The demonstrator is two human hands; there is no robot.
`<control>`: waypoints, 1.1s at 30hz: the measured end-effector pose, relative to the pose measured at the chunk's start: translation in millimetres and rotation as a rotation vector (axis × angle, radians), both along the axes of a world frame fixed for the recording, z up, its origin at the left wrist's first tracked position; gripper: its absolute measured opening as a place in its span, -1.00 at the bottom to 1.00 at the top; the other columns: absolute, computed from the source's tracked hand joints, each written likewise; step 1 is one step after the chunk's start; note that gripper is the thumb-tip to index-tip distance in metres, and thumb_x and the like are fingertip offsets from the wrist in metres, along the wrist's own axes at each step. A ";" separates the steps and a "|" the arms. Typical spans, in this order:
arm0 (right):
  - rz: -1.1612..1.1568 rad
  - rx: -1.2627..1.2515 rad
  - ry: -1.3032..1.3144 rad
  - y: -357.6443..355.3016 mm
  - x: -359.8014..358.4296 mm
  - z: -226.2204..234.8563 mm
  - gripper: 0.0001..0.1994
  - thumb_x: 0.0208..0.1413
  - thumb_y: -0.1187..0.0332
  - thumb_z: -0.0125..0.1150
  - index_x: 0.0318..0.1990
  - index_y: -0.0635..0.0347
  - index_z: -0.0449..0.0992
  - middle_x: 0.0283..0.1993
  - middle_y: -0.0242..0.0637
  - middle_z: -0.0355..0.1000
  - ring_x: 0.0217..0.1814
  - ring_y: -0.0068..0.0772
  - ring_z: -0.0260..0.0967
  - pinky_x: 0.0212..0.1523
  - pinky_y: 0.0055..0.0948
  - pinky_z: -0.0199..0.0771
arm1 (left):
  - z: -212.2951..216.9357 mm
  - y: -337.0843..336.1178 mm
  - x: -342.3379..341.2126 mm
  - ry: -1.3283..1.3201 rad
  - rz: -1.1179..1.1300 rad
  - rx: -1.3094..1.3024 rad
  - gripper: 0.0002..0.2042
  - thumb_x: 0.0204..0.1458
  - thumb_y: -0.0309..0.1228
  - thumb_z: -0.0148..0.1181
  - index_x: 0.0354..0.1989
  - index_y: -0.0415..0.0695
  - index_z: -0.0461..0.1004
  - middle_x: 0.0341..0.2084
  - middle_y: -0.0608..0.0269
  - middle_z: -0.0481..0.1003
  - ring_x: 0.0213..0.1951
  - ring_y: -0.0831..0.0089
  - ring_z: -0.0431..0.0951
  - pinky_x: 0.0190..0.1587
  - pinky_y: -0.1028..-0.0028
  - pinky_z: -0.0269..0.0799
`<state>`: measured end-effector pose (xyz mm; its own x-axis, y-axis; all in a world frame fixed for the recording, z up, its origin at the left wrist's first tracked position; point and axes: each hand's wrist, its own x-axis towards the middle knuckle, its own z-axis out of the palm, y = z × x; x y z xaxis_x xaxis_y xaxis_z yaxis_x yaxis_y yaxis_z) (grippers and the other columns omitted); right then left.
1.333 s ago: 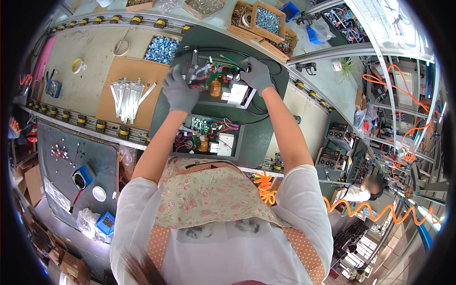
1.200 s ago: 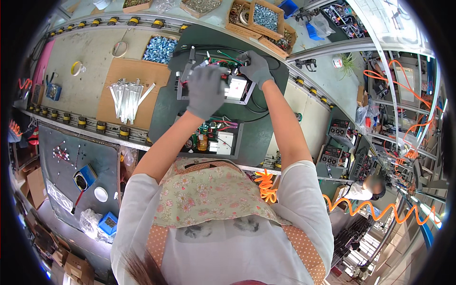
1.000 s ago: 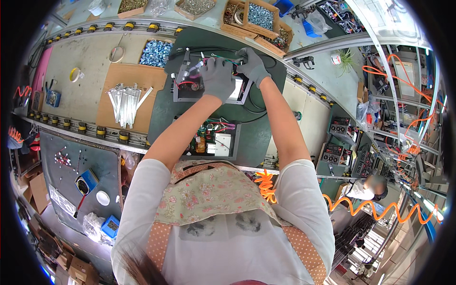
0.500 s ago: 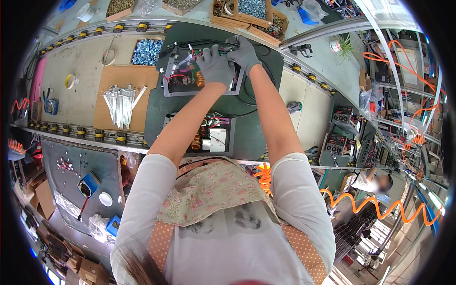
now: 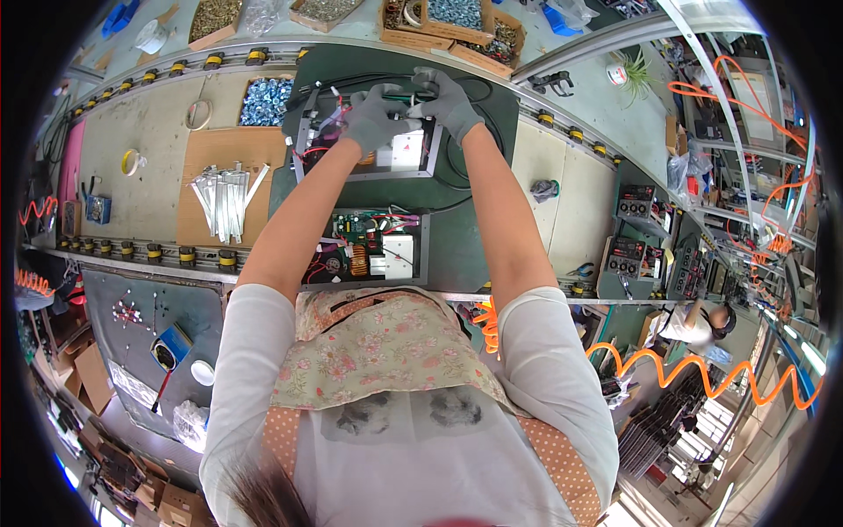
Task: The person is seen assembling solar inverters in a warehouse.
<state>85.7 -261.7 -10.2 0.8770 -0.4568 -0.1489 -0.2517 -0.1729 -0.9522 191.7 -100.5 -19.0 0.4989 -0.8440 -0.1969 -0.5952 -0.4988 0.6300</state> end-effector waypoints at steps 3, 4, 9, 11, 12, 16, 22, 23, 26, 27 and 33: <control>0.015 -0.521 0.169 14.4 -9.8 19.5 -0.31 -0.27 0.29 0.57 0.13 0.06 0.43 0.25 -0.21 0.34 0.38 -0.13 0.21 0.27 -0.26 0.37 | -18.4 2.4 4.5 0.082 0.079 -0.118 -0.58 -0.23 0.01 0.48 -0.30 -0.04 0.66 0.23 0.42 0.29 0.19 0.22 0.17 0.25 0.24 0.17; -0.083 -0.570 0.141 20.1 -18.5 20.5 -0.42 -0.22 0.18 0.55 0.05 -0.01 0.51 0.22 -0.18 0.35 0.33 -0.06 0.23 0.28 -0.19 0.32 | -15.9 2.0 2.8 0.083 0.092 -0.136 -0.61 -0.23 -0.07 0.51 -0.35 -0.09 0.62 0.20 0.34 0.31 0.19 0.25 0.17 0.24 0.26 0.19; -0.228 -1.017 0.248 98.1 -72.3 35.7 -0.62 -0.11 0.17 0.43 -0.09 -0.07 0.54 0.02 -0.28 0.37 0.05 -0.15 0.36 0.03 -0.14 0.36 | -26.2 23.3 13.7 0.656 0.180 -0.631 -0.71 -0.05 -0.19 0.39 -0.48 -0.17 0.51 0.05 0.12 0.32 0.03 0.18 0.32 0.21 0.29 0.18; -0.224 -1.089 0.391 108.0 -82.2 25.4 -0.70 -0.05 0.17 0.37 -0.13 -0.08 0.54 -0.10 -0.29 0.39 -0.04 -0.20 0.38 -0.08 -0.17 0.38 | -30.8 26.7 16.4 0.282 0.057 -0.347 -0.66 -0.08 -0.09 0.38 -0.44 -0.14 0.51 0.00 0.11 0.37 0.09 0.01 0.24 0.20 0.16 0.17; -0.254 -1.145 0.363 110.6 -86.7 14.9 -0.74 -0.02 0.16 0.34 -0.16 -0.08 0.56 -0.18 -0.32 0.40 -0.13 -0.21 0.40 -0.15 -0.16 0.37 | -29.4 25.7 19.4 0.257 0.021 -0.327 -0.61 -0.07 -0.04 0.34 -0.45 -0.15 0.44 -0.10 0.09 0.37 0.07 -0.05 0.21 0.17 0.13 0.16; -0.292 -1.313 0.256 112.6 -82.0 8.2 -0.83 0.02 0.19 0.27 -0.22 -0.09 0.57 -0.35 -0.39 0.42 -0.25 -0.26 0.42 -0.27 -0.16 0.35 | -16.8 32.6 8.8 0.179 0.011 -0.301 -0.59 -0.02 -0.03 0.31 -0.46 -0.18 0.42 -0.26 0.13 0.35 -0.06 0.14 0.25 0.06 0.22 0.18; -0.096 -1.523 0.582 116.9 -60.7 14.3 -0.91 -0.08 0.26 0.28 -0.43 0.00 0.57 -0.46 -0.39 0.46 -0.33 -0.29 0.46 -0.30 -0.27 0.31 | -23.0 34.0 12.3 0.225 0.024 -0.346 -0.61 -0.08 -0.02 0.35 -0.47 -0.12 0.44 -0.25 0.15 0.37 -0.03 0.00 0.23 0.14 0.16 0.14; -0.095 -1.527 0.580 118.2 -57.8 13.7 -0.91 -0.08 0.26 0.28 -0.43 0.00 0.57 -0.46 -0.39 0.46 -0.33 -0.29 0.46 -0.30 -0.27 0.31 | -24.3 34.5 12.1 0.224 0.026 -0.350 -0.61 -0.08 -0.02 0.35 -0.47 -0.12 0.44 -0.25 0.15 0.37 -0.03 0.00 0.23 0.14 0.16 0.14; -0.015 -1.474 0.653 119.5 -50.0 15.4 -0.98 -0.05 0.36 0.22 -0.46 -0.03 0.55 -0.46 -0.41 0.44 -0.33 -0.34 0.44 -0.32 -0.30 0.25 | -25.0 34.5 10.1 0.240 0.048 -0.370 -0.63 -0.09 -0.04 0.36 -0.48 -0.11 0.46 -0.20 0.15 0.41 0.00 -0.01 0.25 0.17 0.15 0.14; -0.019 -1.377 0.741 118.0 -46.6 16.6 -0.97 -0.05 0.33 0.24 -0.46 -0.01 0.57 -0.43 -0.38 0.49 -0.30 -0.31 0.48 -0.30 -0.28 0.30 | -24.8 34.7 9.3 0.232 0.036 -0.381 -0.64 -0.09 -0.04 0.37 -0.48 -0.10 0.48 -0.15 0.14 0.42 0.02 -0.01 0.26 0.19 0.13 0.13; -0.115 -0.629 0.894 83.5 -32.4 51.0 -0.64 -0.13 0.03 0.32 -0.30 0.11 0.69 -0.24 -0.17 0.62 -0.20 -0.15 0.59 -0.18 -0.28 0.54 | -26.0 38.9 6.9 0.261 0.038 -0.339 -0.67 -0.11 -0.08 0.40 -0.49 -0.08 0.50 -0.02 0.20 0.43 0.10 -0.01 0.24 0.22 0.17 0.17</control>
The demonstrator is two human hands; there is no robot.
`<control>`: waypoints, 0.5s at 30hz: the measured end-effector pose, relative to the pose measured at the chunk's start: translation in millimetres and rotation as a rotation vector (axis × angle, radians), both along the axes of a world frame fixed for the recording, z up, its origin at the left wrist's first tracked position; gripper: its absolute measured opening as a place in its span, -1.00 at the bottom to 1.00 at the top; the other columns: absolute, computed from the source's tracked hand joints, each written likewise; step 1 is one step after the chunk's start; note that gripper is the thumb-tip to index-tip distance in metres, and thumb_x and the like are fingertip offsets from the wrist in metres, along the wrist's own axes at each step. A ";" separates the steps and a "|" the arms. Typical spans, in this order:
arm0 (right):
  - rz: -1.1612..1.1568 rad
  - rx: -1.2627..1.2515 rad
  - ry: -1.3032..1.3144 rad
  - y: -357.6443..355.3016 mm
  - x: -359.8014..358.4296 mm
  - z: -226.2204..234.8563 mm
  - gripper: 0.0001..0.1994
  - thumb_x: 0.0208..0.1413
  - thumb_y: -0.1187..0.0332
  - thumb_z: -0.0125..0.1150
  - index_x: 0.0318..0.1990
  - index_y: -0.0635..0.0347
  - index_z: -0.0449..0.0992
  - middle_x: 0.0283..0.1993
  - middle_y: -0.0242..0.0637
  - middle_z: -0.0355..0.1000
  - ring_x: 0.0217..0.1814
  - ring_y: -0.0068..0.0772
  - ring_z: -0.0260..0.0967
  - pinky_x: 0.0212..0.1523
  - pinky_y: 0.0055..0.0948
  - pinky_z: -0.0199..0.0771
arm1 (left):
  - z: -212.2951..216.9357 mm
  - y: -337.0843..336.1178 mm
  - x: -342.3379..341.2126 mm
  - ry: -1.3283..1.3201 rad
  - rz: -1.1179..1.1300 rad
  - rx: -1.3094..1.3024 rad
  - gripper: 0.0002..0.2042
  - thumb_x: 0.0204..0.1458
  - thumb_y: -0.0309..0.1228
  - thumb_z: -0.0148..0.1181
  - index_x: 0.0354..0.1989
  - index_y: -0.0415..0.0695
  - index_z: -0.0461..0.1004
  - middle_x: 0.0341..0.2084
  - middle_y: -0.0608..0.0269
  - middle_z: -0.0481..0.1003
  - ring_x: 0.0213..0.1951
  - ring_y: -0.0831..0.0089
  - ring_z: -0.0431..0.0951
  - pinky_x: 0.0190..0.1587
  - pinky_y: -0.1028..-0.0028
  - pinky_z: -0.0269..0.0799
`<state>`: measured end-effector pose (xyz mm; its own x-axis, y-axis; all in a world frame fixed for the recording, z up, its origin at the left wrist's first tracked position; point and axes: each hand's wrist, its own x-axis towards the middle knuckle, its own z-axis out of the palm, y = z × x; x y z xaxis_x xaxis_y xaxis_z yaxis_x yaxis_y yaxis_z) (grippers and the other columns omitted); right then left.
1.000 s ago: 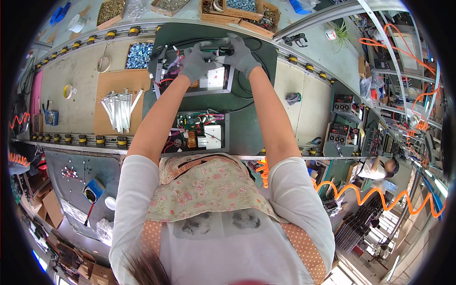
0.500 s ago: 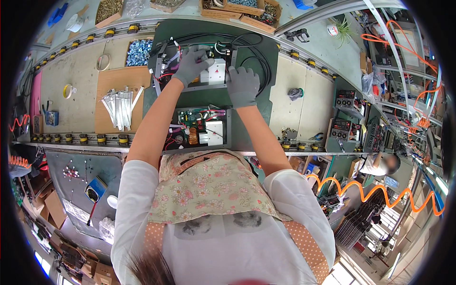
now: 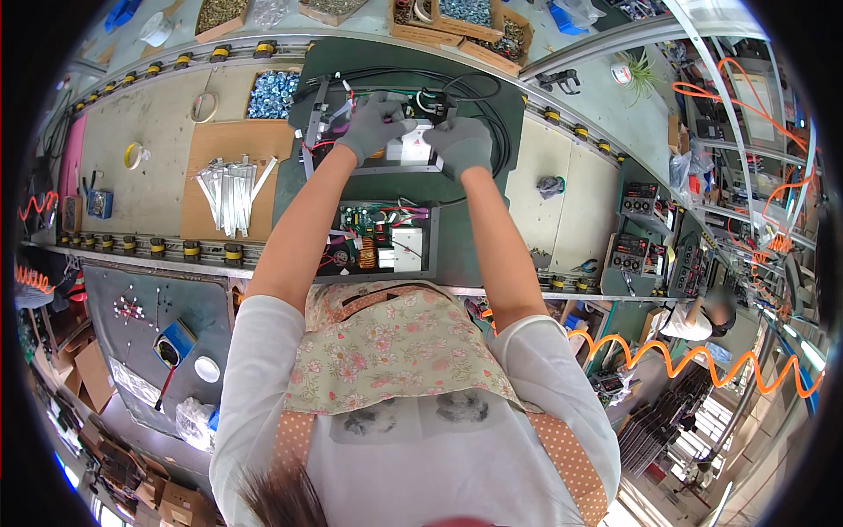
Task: The person is seen assembling solar inverters in a warehouse.
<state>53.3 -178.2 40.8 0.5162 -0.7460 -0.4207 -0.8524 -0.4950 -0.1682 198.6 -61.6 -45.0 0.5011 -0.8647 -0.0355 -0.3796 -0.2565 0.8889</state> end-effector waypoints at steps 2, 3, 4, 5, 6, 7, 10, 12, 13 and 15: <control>-0.162 0.187 -0.361 -21.9 -7.8 -15.3 -0.61 -0.17 0.01 0.35 -0.32 0.14 0.69 -0.29 -0.10 0.61 -0.24 -0.12 0.58 -0.17 -0.28 0.53 | 15.5 -2.8 -7.5 -0.013 -0.013 0.015 -0.67 -0.14 -0.10 0.42 -0.49 -0.08 0.50 0.01 0.21 0.41 0.11 0.00 0.24 0.21 0.19 0.20; -0.189 0.230 -0.438 -26.7 -6.6 -24.8 -0.60 -0.18 0.02 0.36 -0.35 0.18 0.69 -0.33 -0.06 0.60 -0.25 -0.11 0.57 -0.18 -0.27 0.53 | 8.1 -6.9 -5.6 0.063 -0.062 0.138 -0.66 -0.17 -0.11 0.45 -0.36 -0.03 0.50 0.03 0.20 0.40 0.11 0.01 0.25 0.20 0.16 0.21; -0.185 0.233 -0.440 -24.1 -2.4 -23.6 -0.60 -0.18 0.02 0.36 -0.35 0.18 0.69 -0.33 -0.06 0.60 -0.25 -0.11 0.57 -0.18 -0.27 0.53 | 6.2 -6.3 -6.7 0.061 -0.057 0.140 -0.66 -0.17 -0.11 0.45 -0.36 -0.03 0.50 0.03 0.20 0.40 0.11 0.01 0.25 0.20 0.16 0.21; -0.199 0.239 -0.399 -17.2 4.2 -16.3 -0.62 -0.18 0.02 0.35 -0.35 0.16 0.69 -0.33 -0.06 0.60 -0.25 -0.11 0.57 -0.17 -0.27 0.53 | 5.6 -6.2 -11.0 -0.064 0.008 0.078 -0.62 -0.20 -0.12 0.46 -0.25 0.01 0.49 0.03 0.20 0.41 0.11 -0.01 0.26 0.19 0.14 0.23; -0.215 0.244 -0.358 -11.0 11.1 -8.7 -0.63 -0.18 0.03 0.35 -0.35 0.14 0.69 -0.34 -0.06 0.59 -0.25 -0.11 0.57 -0.16 -0.28 0.53 | 5.0 -7.1 -15.7 -0.188 0.073 0.017 -0.55 -0.22 -0.12 0.47 -0.14 0.06 0.48 0.02 0.20 0.41 0.10 -0.04 0.27 0.18 0.12 0.25; -0.138 0.216 -0.250 -5.2 18.2 2.0 -0.65 -0.17 0.03 0.34 -0.33 0.08 0.70 -0.31 -0.08 0.60 -0.24 -0.09 0.56 -0.14 -0.28 0.53 | 3.0 -8.2 -20.4 -0.293 0.120 0.072 -0.44 -0.23 -0.15 0.47 0.02 0.16 0.42 0.02 0.20 0.42 0.08 -0.09 0.30 0.14 0.09 0.30; -0.032 0.205 -0.333 -0.2 24.3 2.9 -0.68 -0.15 0.01 0.31 -0.37 0.01 0.71 -0.29 -0.13 0.60 -0.21 -0.09 0.56 -0.10 -0.26 0.53 | -2.8 -11.6 -22.5 -0.298 0.140 0.083 -0.45 -0.21 -0.15 0.44 0.04 0.20 0.44 0.02 0.20 0.42 0.06 -0.12 0.31 0.13 0.08 0.34; 0.048 0.151 -0.283 -7.0 28.8 14.4 -0.72 -0.07 0.04 0.25 -0.35 -0.02 0.70 -0.29 -0.21 0.61 -0.20 -0.11 0.56 -0.10 -0.25 0.53 | 0.7 -11.7 -32.1 -0.291 0.187 0.046 -0.58 -0.17 -0.16 0.42 -0.07 0.16 0.50 -0.06 0.20 0.47 0.03 -0.06 0.33 0.09 0.11 0.32; 0.041 0.006 -0.339 -6.2 33.4 26.0 -0.74 -0.04 0.07 0.23 -0.32 -0.03 0.69 -0.27 -0.22 0.61 -0.18 -0.13 0.56 -0.10 -0.25 0.54 | 0.6 -10.8 -34.9 -0.229 0.214 -0.002 -0.64 -0.15 -0.16 0.41 -0.15 0.13 0.52 -0.12 0.21 0.49 0.01 -0.03 0.34 0.07 0.13 0.31; 0.153 -0.268 -0.479 -7.0 39.9 29.9 -0.75 0.02 0.14 0.17 -0.21 -0.07 0.66 -0.18 -0.26 0.58 -0.13 -0.17 0.54 -0.09 -0.23 0.53 | 0.4 -10.5 -36.3 -0.205 0.276 -0.075 -0.74 -0.14 -0.16 0.41 -0.32 0.04 0.56 -0.27 0.27 0.53 -0.08 0.10 0.37 0.01 0.18 0.26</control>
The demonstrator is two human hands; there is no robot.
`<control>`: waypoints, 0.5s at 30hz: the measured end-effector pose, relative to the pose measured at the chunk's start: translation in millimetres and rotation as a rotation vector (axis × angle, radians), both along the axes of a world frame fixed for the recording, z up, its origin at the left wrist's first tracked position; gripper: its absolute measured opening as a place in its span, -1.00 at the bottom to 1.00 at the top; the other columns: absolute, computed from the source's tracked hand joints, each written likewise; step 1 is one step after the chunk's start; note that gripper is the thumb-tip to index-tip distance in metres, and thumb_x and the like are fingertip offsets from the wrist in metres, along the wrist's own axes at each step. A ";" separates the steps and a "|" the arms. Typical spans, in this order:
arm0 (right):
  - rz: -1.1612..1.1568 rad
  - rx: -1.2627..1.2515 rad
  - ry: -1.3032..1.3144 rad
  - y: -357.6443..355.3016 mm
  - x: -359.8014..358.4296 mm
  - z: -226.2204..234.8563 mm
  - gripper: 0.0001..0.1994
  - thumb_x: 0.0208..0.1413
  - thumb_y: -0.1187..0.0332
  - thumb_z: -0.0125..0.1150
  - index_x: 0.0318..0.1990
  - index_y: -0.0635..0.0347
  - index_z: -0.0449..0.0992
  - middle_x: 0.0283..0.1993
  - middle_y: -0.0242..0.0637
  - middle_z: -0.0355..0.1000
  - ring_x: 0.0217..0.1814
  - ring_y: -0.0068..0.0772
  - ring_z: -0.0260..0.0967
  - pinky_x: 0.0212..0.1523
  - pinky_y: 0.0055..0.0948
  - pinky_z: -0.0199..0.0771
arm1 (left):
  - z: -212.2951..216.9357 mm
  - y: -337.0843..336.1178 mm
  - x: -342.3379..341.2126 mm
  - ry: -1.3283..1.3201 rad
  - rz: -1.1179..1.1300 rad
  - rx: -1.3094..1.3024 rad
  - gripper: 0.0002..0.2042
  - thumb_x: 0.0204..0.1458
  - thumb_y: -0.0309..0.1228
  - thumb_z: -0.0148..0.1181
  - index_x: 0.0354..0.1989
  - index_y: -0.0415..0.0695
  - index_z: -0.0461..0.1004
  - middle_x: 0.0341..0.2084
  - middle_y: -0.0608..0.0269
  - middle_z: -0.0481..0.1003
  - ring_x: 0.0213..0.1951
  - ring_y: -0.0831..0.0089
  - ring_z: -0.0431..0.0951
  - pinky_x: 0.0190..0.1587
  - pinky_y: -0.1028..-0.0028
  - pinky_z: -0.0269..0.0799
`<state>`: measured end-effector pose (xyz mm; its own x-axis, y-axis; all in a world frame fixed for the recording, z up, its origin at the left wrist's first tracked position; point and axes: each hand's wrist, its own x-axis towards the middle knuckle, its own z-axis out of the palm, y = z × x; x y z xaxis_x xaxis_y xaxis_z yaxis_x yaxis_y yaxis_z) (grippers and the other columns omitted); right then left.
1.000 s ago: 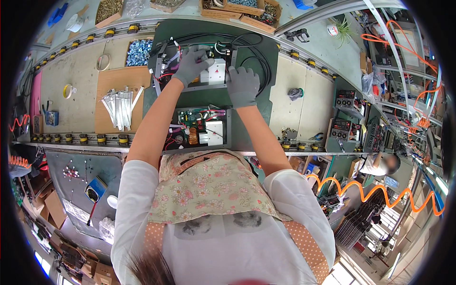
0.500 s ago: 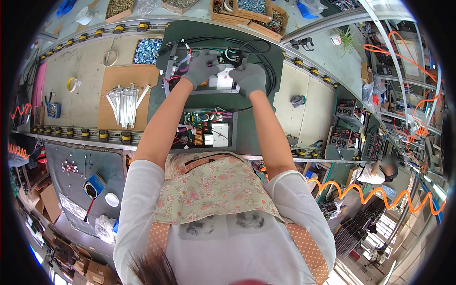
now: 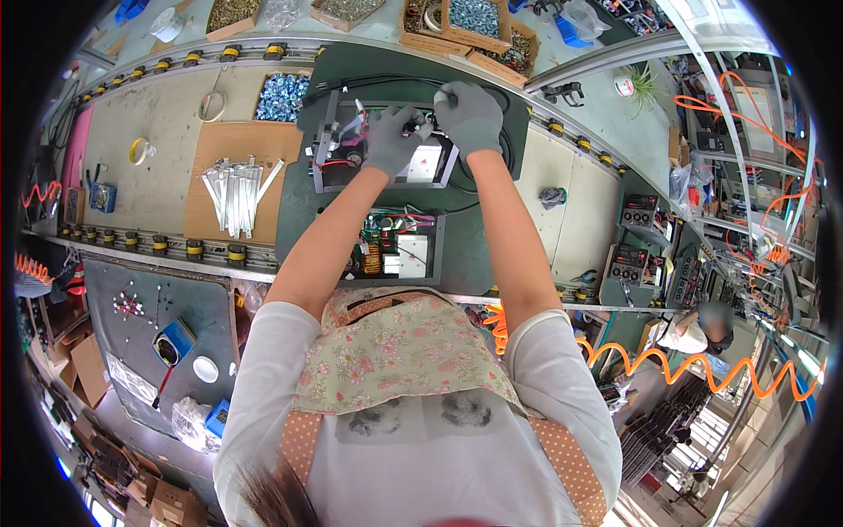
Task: The person is seen assembling solar inverters in a warehouse.
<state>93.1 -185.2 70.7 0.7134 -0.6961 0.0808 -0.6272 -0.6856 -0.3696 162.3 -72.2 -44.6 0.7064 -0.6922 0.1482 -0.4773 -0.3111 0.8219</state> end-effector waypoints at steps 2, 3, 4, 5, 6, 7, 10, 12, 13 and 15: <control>0.141 -0.042 0.085 -11.5 3.5 -8.5 -0.75 0.02 0.13 0.17 -0.21 -0.08 0.67 -0.16 -0.27 0.57 -0.11 -0.16 0.52 -0.06 -0.21 0.51 | -1.3 -0.8 0.5 0.013 -0.032 -0.015 -0.73 -0.14 -0.17 0.42 -0.30 0.01 0.56 -0.27 0.26 0.53 -0.09 0.12 0.38 0.02 0.20 0.26; 0.290 -0.080 0.172 -17.8 5.1 -13.4 -0.75 0.02 0.13 0.17 -0.20 -0.09 0.67 -0.15 -0.27 0.56 -0.08 -0.16 0.50 -0.03 -0.18 0.49 | -2.4 -0.1 2.0 0.027 -0.056 -0.026 -0.71 -0.15 -0.19 0.43 -0.28 -0.01 0.57 -0.28 0.26 0.53 -0.10 0.15 0.38 0.02 0.21 0.27; 0.335 -0.010 0.347 -17.3 12.2 -14.0 -0.73 0.06 0.12 0.12 -0.18 -0.10 0.67 -0.16 -0.29 0.56 -0.04 -0.18 0.49 0.02 -0.17 0.46 | -9.7 4.2 7.9 0.025 -0.051 -0.026 -0.71 -0.15 -0.19 0.43 -0.28 -0.01 0.57 -0.28 0.26 0.53 -0.10 0.15 0.38 0.02 0.21 0.27; 0.344 -0.012 0.345 -13.4 17.1 -13.9 -0.73 0.06 0.12 0.12 -0.18 -0.10 0.67 -0.16 -0.29 0.56 -0.04 -0.18 0.49 0.02 -0.17 0.46 | -17.0 8.6 15.6 0.144 -0.095 -0.092 -0.71 -0.15 -0.22 0.44 -0.28 -0.05 0.57 -0.28 0.25 0.54 -0.12 0.20 0.41 0.01 0.25 0.30; 0.378 -0.117 0.456 -9.4 21.8 -13.9 -0.71 0.07 0.11 0.10 -0.17 -0.08 0.67 -0.13 -0.28 0.55 0.00 -0.19 0.48 0.03 -0.17 0.44 | -23.9 11.3 20.3 0.263 -0.140 -0.159 -0.71 -0.15 -0.25 0.44 -0.28 -0.09 0.58 -0.29 0.24 0.55 -0.13 0.25 0.45 0.00 0.29 0.32; 0.399 -0.221 0.570 -7.1 23.5 -13.2 -0.70 0.08 0.09 0.08 -0.16 -0.07 0.66 -0.10 -0.26 0.55 0.05 -0.21 0.47 0.05 -0.18 0.43 | -20.3 10.8 20.2 0.264 -0.142 -0.159 -0.71 -0.15 -0.25 0.44 -0.28 -0.09 0.58 -0.29 0.24 0.55 -0.13 0.25 0.45 0.00 0.29 0.32; 0.402 -0.306 0.682 -1.7 27.6 -8.8 -0.70 0.14 0.11 0.02 -0.18 -0.02 0.65 -0.06 -0.31 0.50 0.05 -0.27 0.44 0.05 -0.18 0.41 | -12.9 10.9 20.7 0.322 -0.173 -0.164 -0.72 -0.13 -0.31 0.43 -0.25 -0.13 0.57 -0.29 0.22 0.58 -0.16 0.34 0.52 -0.04 0.36 0.39; 0.406 -0.278 0.661 0.5 30.6 -10.7 -0.70 0.14 0.12 0.02 -0.18 -0.01 0.65 -0.04 -0.28 0.49 0.06 -0.25 0.44 0.06 -0.19 0.41 | -13.2 12.1 21.6 0.279 -0.143 -0.139 -0.71 -0.11 -0.32 0.43 -0.23 -0.17 0.57 -0.33 0.19 0.61 -0.28 0.39 0.58 -0.15 0.40 0.46; 0.408 -0.251 0.641 -1.5 30.2 -13.3 -0.70 0.13 0.13 0.02 -0.18 0.00 0.65 -0.03 -0.25 0.48 0.07 -0.22 0.43 0.06 -0.19 0.40 | -11.5 11.8 21.1 0.281 -0.142 -0.140 -0.71 -0.11 -0.32 0.43 -0.23 -0.17 0.57 -0.33 0.19 0.61 -0.28 0.39 0.58 -0.15 0.40 0.46; 0.394 -0.164 0.562 -13.8 29.2 -23.0 -0.70 0.12 0.14 0.03 -0.17 0.01 0.65 -0.04 -0.23 0.50 0.05 -0.19 0.44 0.05 -0.22 0.40 | -8.7 13.6 23.1 0.456 -0.168 -0.194 -0.72 -0.07 -0.31 0.42 -0.22 -0.18 0.58 -0.41 0.23 0.60 -0.37 0.47 0.57 -0.25 0.44 0.47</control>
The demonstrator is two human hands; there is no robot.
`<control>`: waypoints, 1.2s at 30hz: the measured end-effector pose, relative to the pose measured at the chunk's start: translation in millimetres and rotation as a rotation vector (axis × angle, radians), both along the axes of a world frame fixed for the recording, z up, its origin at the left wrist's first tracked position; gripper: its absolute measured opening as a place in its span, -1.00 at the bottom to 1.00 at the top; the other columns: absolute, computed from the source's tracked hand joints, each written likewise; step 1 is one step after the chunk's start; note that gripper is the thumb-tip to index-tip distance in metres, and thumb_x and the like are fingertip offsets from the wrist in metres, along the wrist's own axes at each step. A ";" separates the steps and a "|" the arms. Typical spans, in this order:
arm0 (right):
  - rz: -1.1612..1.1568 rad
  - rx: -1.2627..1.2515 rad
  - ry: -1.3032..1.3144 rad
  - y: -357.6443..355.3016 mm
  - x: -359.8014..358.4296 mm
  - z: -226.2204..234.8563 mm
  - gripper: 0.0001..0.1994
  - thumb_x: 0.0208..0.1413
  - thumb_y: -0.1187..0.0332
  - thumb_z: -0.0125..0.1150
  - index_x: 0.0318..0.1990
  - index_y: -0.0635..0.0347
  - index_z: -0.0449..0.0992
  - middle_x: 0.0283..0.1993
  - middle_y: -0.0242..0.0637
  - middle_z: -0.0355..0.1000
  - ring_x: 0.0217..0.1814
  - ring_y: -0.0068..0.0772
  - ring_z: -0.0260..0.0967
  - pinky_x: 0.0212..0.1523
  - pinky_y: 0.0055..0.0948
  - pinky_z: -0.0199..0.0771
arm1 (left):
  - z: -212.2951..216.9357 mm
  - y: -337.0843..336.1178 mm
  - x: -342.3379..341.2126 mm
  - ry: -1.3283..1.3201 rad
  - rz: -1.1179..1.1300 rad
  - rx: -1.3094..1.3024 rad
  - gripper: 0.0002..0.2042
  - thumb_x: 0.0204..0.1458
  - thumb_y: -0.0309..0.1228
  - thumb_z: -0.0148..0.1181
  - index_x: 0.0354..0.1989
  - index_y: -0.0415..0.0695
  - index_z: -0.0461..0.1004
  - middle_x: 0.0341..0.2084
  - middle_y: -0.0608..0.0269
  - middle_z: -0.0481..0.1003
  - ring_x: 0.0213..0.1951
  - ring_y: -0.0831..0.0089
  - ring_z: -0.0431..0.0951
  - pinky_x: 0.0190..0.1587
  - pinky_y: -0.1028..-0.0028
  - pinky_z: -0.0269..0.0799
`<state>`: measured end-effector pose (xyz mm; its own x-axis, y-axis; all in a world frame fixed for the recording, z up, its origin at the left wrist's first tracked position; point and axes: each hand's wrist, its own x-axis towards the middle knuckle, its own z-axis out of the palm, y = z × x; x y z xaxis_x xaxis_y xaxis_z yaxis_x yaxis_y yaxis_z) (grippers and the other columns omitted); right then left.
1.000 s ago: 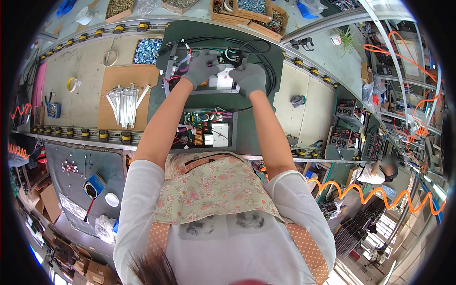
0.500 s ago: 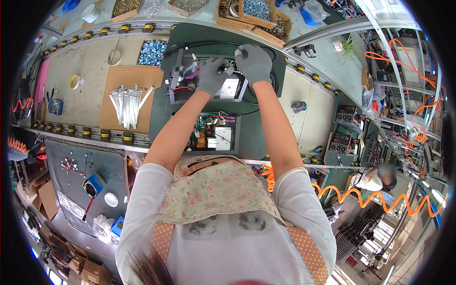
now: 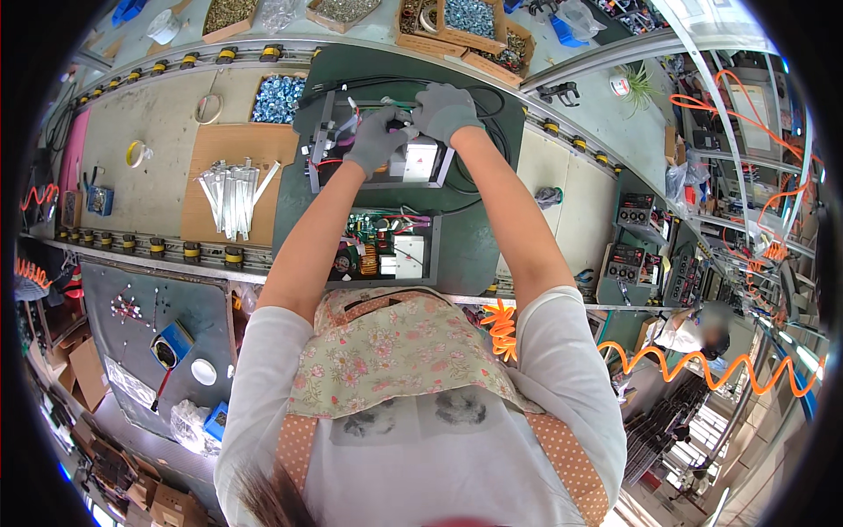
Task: The person is seen assembling solar inverters in a warehouse.
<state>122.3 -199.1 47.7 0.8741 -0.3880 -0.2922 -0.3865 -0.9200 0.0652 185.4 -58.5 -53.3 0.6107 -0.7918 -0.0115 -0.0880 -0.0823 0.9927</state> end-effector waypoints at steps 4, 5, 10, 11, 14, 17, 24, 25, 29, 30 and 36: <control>-0.292 0.793 -0.386 -52.9 -31.5 -44.0 -0.72 0.09 0.19 0.06 -0.21 0.10 0.63 -0.11 -0.23 0.51 -0.05 -0.16 0.44 0.01 -0.32 0.36 | 20.2 -8.3 2.4 0.179 -0.095 0.056 -0.74 -0.02 -0.38 0.38 -0.18 -0.21 0.58 -0.33 0.27 0.60 -0.26 0.55 0.53 -0.12 0.52 0.42; -0.318 1.028 -0.520 -52.6 -32.7 -47.8 -0.74 0.09 0.23 0.08 -0.27 0.23 0.57 -0.23 -0.21 0.49 -0.17 -0.25 0.41 -0.07 -0.39 0.34 | 13.4 -11.5 3.0 0.171 -0.027 0.023 -0.75 -0.01 -0.40 0.37 -0.16 -0.20 0.59 -0.37 0.32 0.59 -0.31 0.62 0.50 -0.19 0.56 0.41; -0.272 1.193 -0.555 -49.4 -43.9 -41.8 -0.74 0.18 0.29 0.01 -0.36 0.28 0.54 -0.39 -0.29 0.45 -0.28 -0.49 0.35 -0.12 -0.50 0.30 | 15.1 -27.0 -3.7 0.219 0.230 0.125 -0.74 -0.03 -0.33 0.38 -0.17 -0.12 0.62 -0.49 0.36 0.58 -0.45 0.59 0.49 -0.31 0.50 0.42; -0.326 1.369 -0.582 -50.6 -45.0 -43.1 -0.71 0.23 0.27 -0.02 -0.37 0.27 0.54 -0.40 -0.29 0.45 -0.29 -0.49 0.35 -0.11 -0.49 0.30 | 16.8 -30.1 -5.2 0.204 0.257 0.160 -0.74 -0.03 -0.34 0.39 -0.16 -0.12 0.61 -0.49 0.35 0.58 -0.45 0.59 0.48 -0.31 0.50 0.41; -0.498 1.582 -0.583 -44.7 -43.8 -35.2 -0.60 0.30 0.12 0.00 -0.33 0.31 0.57 -0.38 -0.22 0.47 -0.28 -0.48 0.36 -0.11 -0.45 0.34 | 22.1 -29.7 -12.1 0.149 0.301 0.198 -0.74 -0.04 -0.35 0.39 -0.17 -0.12 0.61 -0.48 0.34 0.58 -0.45 0.59 0.48 -0.32 0.51 0.41; -0.503 0.750 -0.367 -31.6 -31.3 -29.3 -0.61 0.16 -0.01 0.15 -0.05 0.03 0.64 -0.09 -0.16 0.58 -0.04 -0.26 0.52 0.03 -0.35 0.43 | 25.1 -28.4 -17.0 0.148 0.326 0.154 -0.75 -0.05 -0.36 0.40 -0.20 -0.14 0.62 -0.49 0.34 0.58 -0.45 0.59 0.49 -0.31 0.52 0.41; -0.191 0.321 0.099 -7.8 -15.8 5.8 -0.59 -0.08 0.00 0.22 -0.03 -0.22 0.63 -0.01 -0.25 0.57 0.02 -0.16 0.53 0.09 -0.25 0.48 | 28.4 -27.2 -15.1 0.269 0.399 0.254 -0.73 -0.08 -0.37 0.41 -0.17 -0.13 0.65 -0.50 0.35 0.59 -0.44 0.60 0.50 -0.29 0.54 0.42; -0.196 0.326 0.061 -7.3 -21.3 6.8 -0.63 -0.05 0.00 0.21 -0.07 -0.18 0.63 -0.07 -0.24 0.58 -0.03 -0.14 0.54 0.05 -0.22 0.49 | 35.6 -27.7 -14.0 0.278 0.335 0.274 -0.73 -0.06 -0.37 0.40 -0.15 -0.14 0.66 -0.39 0.32 0.62 -0.38 0.64 0.52 -0.26 0.57 0.42; -0.251 0.247 -0.021 -2.0 -21.8 -3.2 -0.68 0.00 0.02 0.20 -0.13 -0.14 0.63 -0.13 -0.25 0.59 -0.06 -0.13 0.54 -0.01 -0.19 0.50 | 49.1 -23.9 -9.2 0.247 0.252 0.282 -0.73 -0.04 -0.39 0.36 -0.14 -0.17 0.65 -0.32 0.27 0.64 -0.30 0.61 0.54 -0.21 0.58 0.43; -0.262 0.233 -0.060 -0.8 -21.0 -3.9 -0.71 0.02 0.04 0.20 -0.15 -0.12 0.63 -0.14 -0.26 0.59 -0.07 -0.13 0.54 -0.03 -0.18 0.50 | 41.3 -24.3 -3.1 0.323 0.231 0.174 -0.73 -0.03 -0.36 0.37 -0.15 -0.16 0.65 -0.37 0.27 0.64 -0.33 0.59 0.55 -0.22 0.55 0.43; -0.259 0.193 -0.267 -0.2 -23.2 -25.3 -0.75 0.07 0.11 0.18 -0.15 -0.08 0.63 -0.16 -0.26 0.59 -0.08 -0.14 0.54 -0.03 -0.18 0.50 | 11.3 -25.8 8.5 0.213 0.214 0.185 -0.71 0.04 -0.33 0.35 -0.12 -0.23 0.63 -0.31 0.16 0.66 -0.32 0.49 0.58 -0.21 0.50 0.45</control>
<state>99.1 -199.3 22.3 0.8100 -0.5649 -0.1576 -0.5864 -0.7760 -0.2322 193.9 -84.3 -42.0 0.7308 -0.6189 -0.2879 0.1580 -0.2569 0.9534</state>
